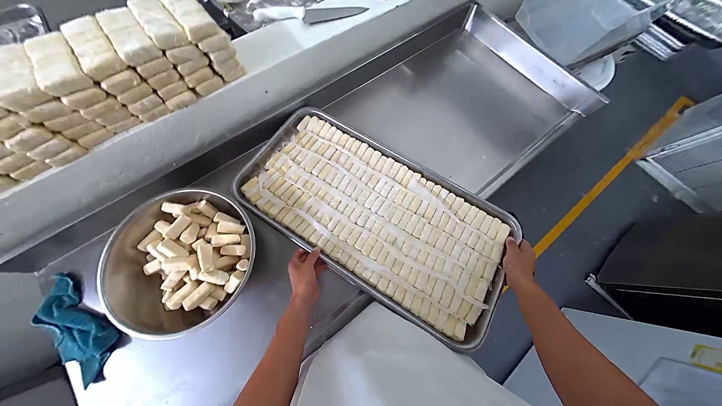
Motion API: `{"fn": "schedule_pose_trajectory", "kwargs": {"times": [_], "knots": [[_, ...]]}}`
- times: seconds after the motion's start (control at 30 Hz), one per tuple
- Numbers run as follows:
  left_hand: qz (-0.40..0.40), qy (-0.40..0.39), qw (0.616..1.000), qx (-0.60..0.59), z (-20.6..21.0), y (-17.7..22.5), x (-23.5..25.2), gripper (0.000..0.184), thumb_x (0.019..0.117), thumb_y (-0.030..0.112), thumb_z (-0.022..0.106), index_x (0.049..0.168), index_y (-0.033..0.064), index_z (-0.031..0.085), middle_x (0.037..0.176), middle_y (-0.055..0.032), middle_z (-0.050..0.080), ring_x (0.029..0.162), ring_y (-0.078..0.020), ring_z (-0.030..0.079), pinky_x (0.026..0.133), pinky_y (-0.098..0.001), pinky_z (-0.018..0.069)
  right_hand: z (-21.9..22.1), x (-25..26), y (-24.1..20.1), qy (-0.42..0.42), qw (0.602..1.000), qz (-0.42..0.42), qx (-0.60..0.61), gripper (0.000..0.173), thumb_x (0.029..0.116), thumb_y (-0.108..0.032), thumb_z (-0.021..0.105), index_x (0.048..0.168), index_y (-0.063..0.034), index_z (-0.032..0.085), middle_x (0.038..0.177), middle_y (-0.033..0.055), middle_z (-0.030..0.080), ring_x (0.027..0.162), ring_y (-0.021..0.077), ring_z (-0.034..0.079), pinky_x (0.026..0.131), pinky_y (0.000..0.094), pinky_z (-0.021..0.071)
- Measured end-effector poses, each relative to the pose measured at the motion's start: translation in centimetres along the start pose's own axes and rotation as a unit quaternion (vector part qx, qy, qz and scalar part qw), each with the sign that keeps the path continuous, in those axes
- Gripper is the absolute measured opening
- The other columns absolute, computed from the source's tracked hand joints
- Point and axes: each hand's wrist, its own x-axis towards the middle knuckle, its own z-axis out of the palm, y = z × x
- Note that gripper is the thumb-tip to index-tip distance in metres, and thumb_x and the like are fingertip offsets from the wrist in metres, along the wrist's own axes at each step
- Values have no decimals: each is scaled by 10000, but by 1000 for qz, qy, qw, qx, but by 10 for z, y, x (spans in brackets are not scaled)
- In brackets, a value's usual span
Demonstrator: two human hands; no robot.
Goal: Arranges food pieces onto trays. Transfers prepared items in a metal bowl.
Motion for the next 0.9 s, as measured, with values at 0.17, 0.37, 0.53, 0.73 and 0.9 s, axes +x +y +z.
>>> {"fn": "schedule_pose_trajectory", "kwargs": {"times": [0.17, 0.37, 0.53, 0.73, 0.9], "knots": [[105, 12, 985, 138, -19, 7, -13, 474, 986, 90, 667, 1409, -9, 475, 1170, -191, 644, 975, -237, 675, 841, -410, 581, -19, -58, -36, -45, 973, -205, -99, 601, 1012, -236, 608, 1482, 80, 405, 1497, 358, 404, 1383, 505, 427, 1112, 655, 386], [307, -225, 812, 441, -12, 26, -29, 408, 953, 142, 695, 1325, -6, 614, 1275, -205, 639, 1185, -314, 629, 1015, -511, 523, 49, -192, -97, -325, 853, -360, -191, 496, 942, -287, 729, 1381, -87, 619, 1343, 176, 603, 1215, 330, 613, 974, 533, 546], [342, -373, 603, 617, 48, 8, -26, 415, 949, 197, 698, 1344, 78, 653, 1341, -153, 626, 1308, -342, 541, 1105, -525, 427, 103, -194, -96, -359, 795, -410, -266, 248, 1005, -145, 615, 1214, -56, 716, 1180, 163, 664, 1126, 331, 642, 938, 488, 547], [340, -380, 510, 693, 76, -4, -16, 309, 1018, 225, 607, 1272, 73, 697, 1262, -169, 639, 1235, -345, 570, 1064, -494, 450, 110, -171, -96, -372, 817, -377, -228, 196, 1016, -67, 557, 1116, -5, 713, 1079, 163, 676, 1062, 306, 666, 954, 448, 544], [402, -385, 485, 674, 71, -14, -2, 216, 1027, 83, 546, 1114, 49, 741, 1116, -157, 686, 1124, -324, 638, 993, -452, 510, 108, -179, -96, -358, 810, -370, -279, 322, 1020, -267, 619, 1240, -39, 678, 1186, 157, 648, 1143, 307, 634, 948, 443, 543]]}}
